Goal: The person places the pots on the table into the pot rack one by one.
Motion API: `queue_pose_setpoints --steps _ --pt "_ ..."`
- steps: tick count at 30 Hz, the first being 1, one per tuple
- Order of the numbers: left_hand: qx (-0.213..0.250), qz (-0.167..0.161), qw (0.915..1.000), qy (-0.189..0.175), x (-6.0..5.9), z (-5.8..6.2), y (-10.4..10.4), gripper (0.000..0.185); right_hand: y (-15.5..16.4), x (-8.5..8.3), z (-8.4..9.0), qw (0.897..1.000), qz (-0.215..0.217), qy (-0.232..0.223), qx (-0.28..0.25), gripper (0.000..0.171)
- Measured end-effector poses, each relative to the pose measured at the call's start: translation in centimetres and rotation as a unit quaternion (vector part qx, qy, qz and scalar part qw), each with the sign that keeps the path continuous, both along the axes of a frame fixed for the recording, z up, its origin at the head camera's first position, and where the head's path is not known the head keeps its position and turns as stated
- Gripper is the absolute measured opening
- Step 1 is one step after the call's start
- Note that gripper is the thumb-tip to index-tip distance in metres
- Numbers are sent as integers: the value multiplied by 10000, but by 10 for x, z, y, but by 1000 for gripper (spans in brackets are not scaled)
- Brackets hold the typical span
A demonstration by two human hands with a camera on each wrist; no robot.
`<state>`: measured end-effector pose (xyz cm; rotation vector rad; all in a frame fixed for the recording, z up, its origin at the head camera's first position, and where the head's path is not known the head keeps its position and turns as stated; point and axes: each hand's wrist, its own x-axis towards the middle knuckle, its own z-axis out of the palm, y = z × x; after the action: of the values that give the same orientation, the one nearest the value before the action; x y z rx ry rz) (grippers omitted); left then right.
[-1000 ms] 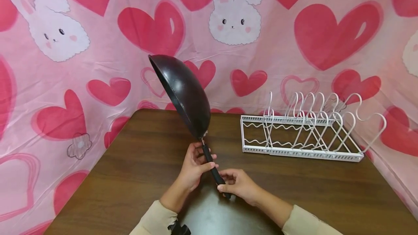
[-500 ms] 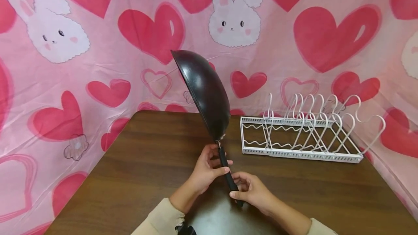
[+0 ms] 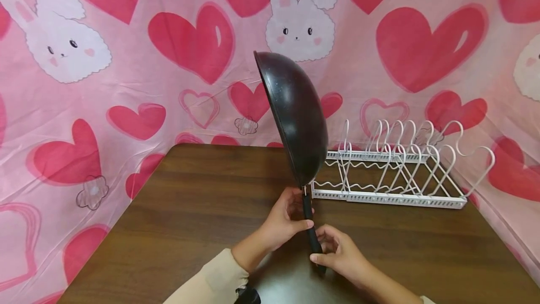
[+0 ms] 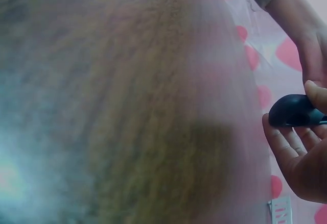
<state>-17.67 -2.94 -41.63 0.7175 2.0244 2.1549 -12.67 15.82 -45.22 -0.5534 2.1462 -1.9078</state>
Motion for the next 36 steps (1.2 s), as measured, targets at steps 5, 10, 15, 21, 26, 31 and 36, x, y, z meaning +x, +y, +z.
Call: queue_pose_setpoints --steps 5,10,15,21,26,31,36 --pt "-146 -213 9996 133 -4 7 11 57 7 3 1 9992 -371 150 26 36" --pt "-306 -515 9975 387 -11 15 23 57 13 4 0 9940 -820 718 91 35" --pt "-433 -744 9933 778 -18 27 36 57 19 3 3 9833 -1221 1348 82 35" --pt "-389 -1196 9887 820 -23 42 54 53 28 4 10 9692 -1809 1651 267 37" --pt "-393 -1416 9851 893 -30 50 67 52 34 6 13 9603 -2201 1677 364 39" --pt "-619 -1512 9836 760 -35 49 78 55 38 8 10 9558 -2428 1601 442 38" --pt "-918 -1491 9826 624 -38 44 84 57 39 8 5 9622 -2428 1165 396 38"
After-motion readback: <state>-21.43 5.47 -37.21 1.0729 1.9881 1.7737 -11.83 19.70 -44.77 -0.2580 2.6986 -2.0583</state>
